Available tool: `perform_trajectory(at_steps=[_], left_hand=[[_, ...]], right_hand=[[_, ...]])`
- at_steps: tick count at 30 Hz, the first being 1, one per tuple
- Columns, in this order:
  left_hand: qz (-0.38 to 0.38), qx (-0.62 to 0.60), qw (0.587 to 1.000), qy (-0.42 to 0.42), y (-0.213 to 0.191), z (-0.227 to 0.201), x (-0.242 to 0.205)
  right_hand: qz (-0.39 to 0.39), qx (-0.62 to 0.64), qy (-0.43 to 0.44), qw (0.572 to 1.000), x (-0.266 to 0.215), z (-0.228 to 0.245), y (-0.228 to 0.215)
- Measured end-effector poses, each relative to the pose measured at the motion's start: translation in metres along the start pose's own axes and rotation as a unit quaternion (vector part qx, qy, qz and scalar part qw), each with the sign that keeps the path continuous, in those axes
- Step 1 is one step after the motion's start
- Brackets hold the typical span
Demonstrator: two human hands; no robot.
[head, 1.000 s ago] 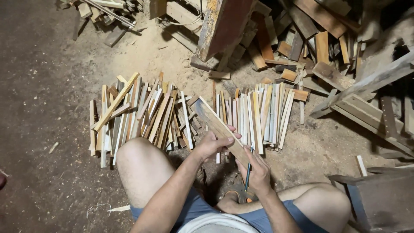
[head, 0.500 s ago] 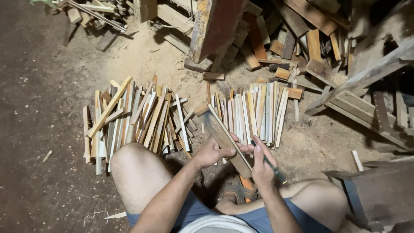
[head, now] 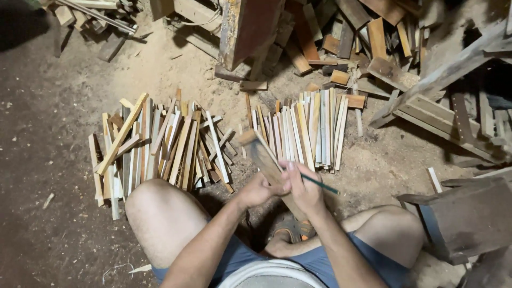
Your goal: The person sits on the floor and repeatedly picks up thin wooden strips from a pile. They hold each strip with one hand and use a pencil in the other hand to mark its surface before placing it back down. The process is repeated for multiple strips throughout the clip.
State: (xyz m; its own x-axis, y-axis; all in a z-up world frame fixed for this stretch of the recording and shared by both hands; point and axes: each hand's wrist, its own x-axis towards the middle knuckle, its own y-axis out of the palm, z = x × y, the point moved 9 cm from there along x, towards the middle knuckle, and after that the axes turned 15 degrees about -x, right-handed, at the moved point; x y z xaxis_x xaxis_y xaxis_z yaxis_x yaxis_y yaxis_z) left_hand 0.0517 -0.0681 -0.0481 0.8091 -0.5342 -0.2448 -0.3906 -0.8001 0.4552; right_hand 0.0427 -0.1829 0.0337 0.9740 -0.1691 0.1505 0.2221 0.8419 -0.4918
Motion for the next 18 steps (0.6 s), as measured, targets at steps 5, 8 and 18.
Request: perform_trajectory(at_steps=[5, 8, 18], left_hand=[[0.024, -0.041, 0.997, 0.062, -0.002, -0.031, -0.001], [0.032, -0.026, 0.998, 0.044, -0.017, 0.010, 0.016], [-0.001, -0.136, 0.980, 0.147, -0.025, -0.079, -0.007]], right_hand=[[0.009, 0.032, 0.094, 0.995, -0.034, -0.042, -0.008], [-0.010, 0.062, 0.095, 0.993, -0.019, -0.021, -0.012], [0.034, -0.017, 0.162, 0.986, -0.028, -0.065, -0.015]])
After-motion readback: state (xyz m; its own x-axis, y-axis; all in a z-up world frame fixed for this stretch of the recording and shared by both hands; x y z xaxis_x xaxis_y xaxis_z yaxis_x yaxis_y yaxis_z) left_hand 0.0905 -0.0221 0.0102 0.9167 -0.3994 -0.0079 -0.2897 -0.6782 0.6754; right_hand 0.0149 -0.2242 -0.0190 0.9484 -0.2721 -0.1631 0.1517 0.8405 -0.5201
